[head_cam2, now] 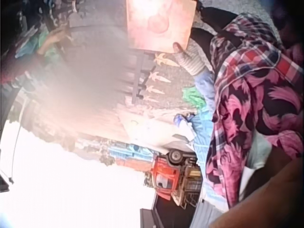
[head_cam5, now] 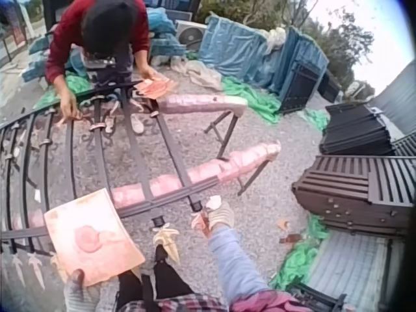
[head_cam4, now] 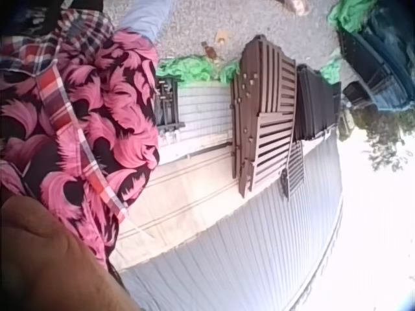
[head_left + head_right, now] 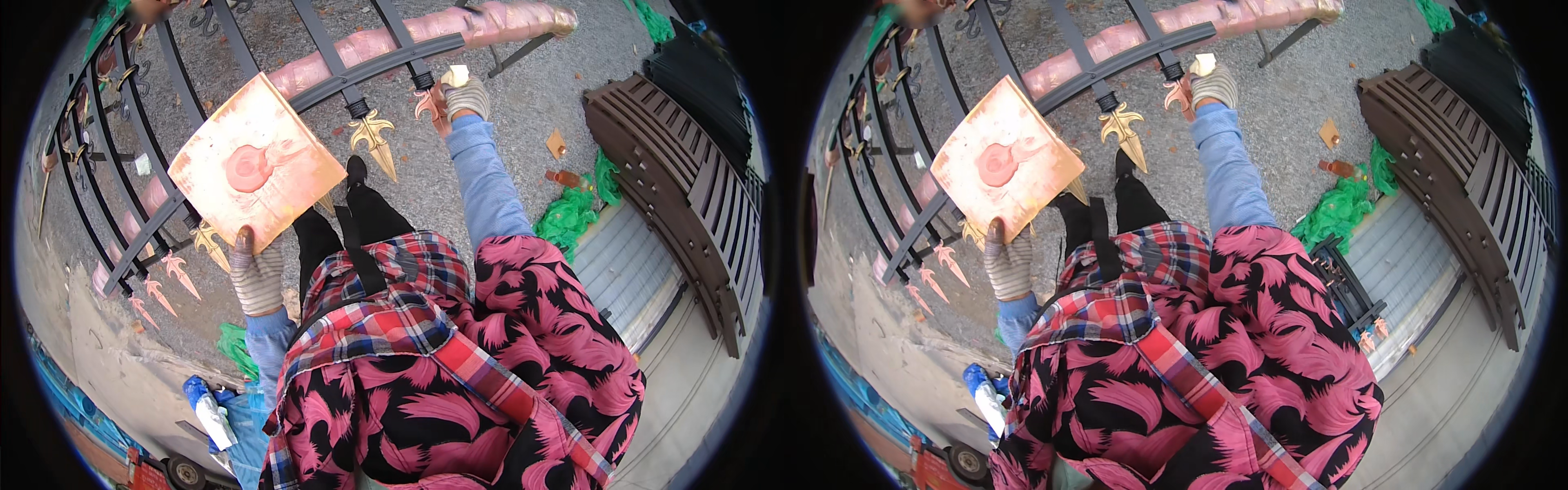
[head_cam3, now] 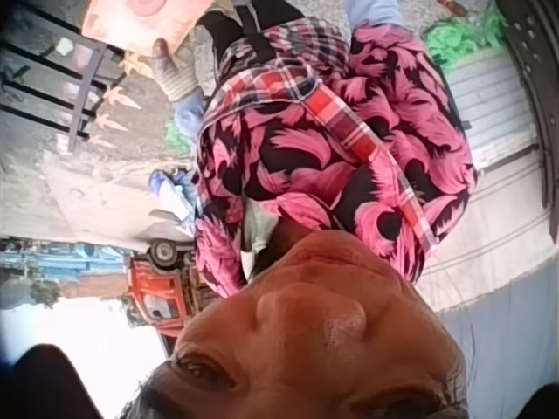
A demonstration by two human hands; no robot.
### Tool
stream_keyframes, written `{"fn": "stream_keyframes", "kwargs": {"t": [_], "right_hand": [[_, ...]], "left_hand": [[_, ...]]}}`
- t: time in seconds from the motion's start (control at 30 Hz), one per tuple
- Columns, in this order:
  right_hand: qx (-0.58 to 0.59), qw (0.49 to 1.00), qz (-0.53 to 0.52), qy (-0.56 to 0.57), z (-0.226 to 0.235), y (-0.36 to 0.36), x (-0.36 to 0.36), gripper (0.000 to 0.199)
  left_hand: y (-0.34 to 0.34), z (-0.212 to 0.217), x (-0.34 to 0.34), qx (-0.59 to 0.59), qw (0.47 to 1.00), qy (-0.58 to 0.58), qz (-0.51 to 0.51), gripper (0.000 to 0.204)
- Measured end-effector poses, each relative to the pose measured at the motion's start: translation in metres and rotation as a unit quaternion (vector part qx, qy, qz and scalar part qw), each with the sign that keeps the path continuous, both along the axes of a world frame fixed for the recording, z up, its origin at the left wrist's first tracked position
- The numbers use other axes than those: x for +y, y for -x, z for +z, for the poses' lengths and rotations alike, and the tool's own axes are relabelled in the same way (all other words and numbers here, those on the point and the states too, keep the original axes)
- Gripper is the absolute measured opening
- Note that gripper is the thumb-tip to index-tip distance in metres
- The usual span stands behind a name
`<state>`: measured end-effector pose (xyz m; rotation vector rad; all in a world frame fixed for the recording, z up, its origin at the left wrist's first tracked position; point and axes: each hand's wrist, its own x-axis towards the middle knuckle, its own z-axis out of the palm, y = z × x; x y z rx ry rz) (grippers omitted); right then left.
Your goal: The person holds a small paint palette in the left hand and uses a sponge in the right hand to apply paint to the tips of decorative metal spearheads mounted on a black metal gate. The person works sequentially along the gate, treating each spearhead one at a time.
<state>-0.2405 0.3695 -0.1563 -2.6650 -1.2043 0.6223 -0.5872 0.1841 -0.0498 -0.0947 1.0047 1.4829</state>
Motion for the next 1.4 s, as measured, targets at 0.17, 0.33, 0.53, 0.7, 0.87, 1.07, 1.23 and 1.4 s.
{"fn": "stream_keyframes", "kwargs": {"t": [0.17,0.33,0.53,0.7,0.87,1.07,1.23,1.4], "right_hand": [[-0.079,0.993,0.052,0.076,0.002,-0.008,-0.071,0.041],[0.011,0.998,0.06,-0.031,0.005,-0.016,-0.08,0.041],[-0.011,0.995,0.091,0.025,-0.017,0.009,-0.076,0.028],[0.021,0.999,0.038,0.027,-0.002,-0.018,-0.122,0.027],[-0.012,0.998,0.05,-0.044,0.032,0.006,-0.075,0.041],[-0.031,0.994,0.051,0.096,0.015,-0.001,-0.079,0.041],[0.001,0.998,0.03,-0.056,-0.014,-0.055,-0.108,0.036],[-0.069,0.994,0.076,-0.043,-0.005,-0.014,-0.071,0.041]], "left_hand": [[-0.002,0.0,0.0,0.013,1.0,-0.009,0.006,0.063],[0.002,-0.001,-0.003,0.002,1.0,0.0,-0.002,0.062],[0.001,-0.006,0.001,-0.011,1.0,0.003,-0.019,0.062],[0.003,-0.006,-0.008,-0.016,1.0,0.013,-0.009,0.061],[0.002,-0.002,-0.002,-0.01,1.0,-0.007,-0.02,0.063],[0.005,-0.003,-0.006,-0.001,1.0,-0.005,-0.017,0.062],[0.009,-0.003,-0.012,-0.009,1.0,0.015,-0.009,0.062],[0.007,-0.001,-0.005,-0.023,0.999,-0.014,-0.024,0.063]]}}
